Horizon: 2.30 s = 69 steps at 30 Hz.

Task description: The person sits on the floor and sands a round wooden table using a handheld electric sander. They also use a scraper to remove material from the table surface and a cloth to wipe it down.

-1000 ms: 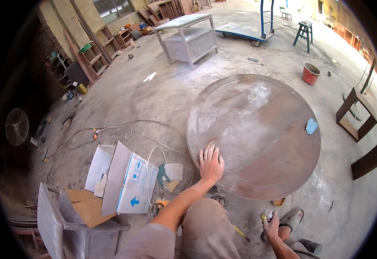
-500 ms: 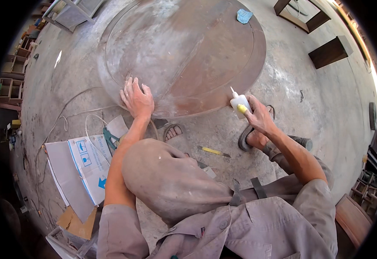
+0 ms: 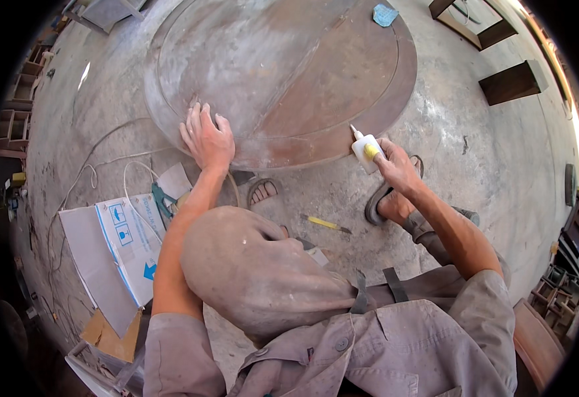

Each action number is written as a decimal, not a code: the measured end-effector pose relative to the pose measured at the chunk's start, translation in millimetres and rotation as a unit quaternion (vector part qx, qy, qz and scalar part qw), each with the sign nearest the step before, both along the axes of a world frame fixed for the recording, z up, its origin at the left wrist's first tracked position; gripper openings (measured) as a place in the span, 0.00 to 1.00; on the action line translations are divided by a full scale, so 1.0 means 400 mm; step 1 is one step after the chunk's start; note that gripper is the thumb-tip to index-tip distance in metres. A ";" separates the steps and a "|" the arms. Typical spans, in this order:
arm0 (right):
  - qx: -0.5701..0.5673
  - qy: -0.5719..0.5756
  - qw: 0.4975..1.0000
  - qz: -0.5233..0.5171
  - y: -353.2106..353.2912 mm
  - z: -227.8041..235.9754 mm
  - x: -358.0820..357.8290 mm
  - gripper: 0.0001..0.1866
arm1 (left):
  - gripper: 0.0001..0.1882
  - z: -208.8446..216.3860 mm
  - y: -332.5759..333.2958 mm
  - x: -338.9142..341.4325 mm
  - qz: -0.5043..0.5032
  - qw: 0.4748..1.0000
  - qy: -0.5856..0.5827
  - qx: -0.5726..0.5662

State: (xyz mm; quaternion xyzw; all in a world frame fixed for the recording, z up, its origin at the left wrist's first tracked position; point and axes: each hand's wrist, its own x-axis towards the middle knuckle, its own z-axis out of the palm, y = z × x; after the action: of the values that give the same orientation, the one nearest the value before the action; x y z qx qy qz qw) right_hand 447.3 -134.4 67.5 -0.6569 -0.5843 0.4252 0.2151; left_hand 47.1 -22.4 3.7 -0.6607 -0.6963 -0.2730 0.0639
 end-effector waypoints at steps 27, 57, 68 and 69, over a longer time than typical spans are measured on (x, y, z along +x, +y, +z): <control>-0.027 -0.035 0.999 0.002 0.023 0.045 -0.007 0.24 | 0.24 -0.008 0.005 0.004 0.011 1.000 0.006 -0.011; -0.089 0.005 0.996 -0.022 -0.033 0.073 -0.003 0.22 | 0.24 0.001 0.003 0.001 0.005 1.000 0.002 -0.006; -0.075 -0.033 0.997 -0.002 -0.066 0.043 0.024 0.22 | 0.24 -0.011 0.008 -0.006 0.006 1.000 0.005 -0.007; -0.068 -0.008 0.998 -0.012 -0.070 0.037 0.026 0.21 | 0.24 -0.009 0.008 -0.007 0.007 1.000 0.006 -0.006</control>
State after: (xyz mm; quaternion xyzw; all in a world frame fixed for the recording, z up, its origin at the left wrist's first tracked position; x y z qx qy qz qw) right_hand 457.5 -162.5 82.3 -0.6801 -0.5481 0.4560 0.1706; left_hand 44.3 -19.3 0.0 -0.6580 -0.7020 -0.2644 0.0655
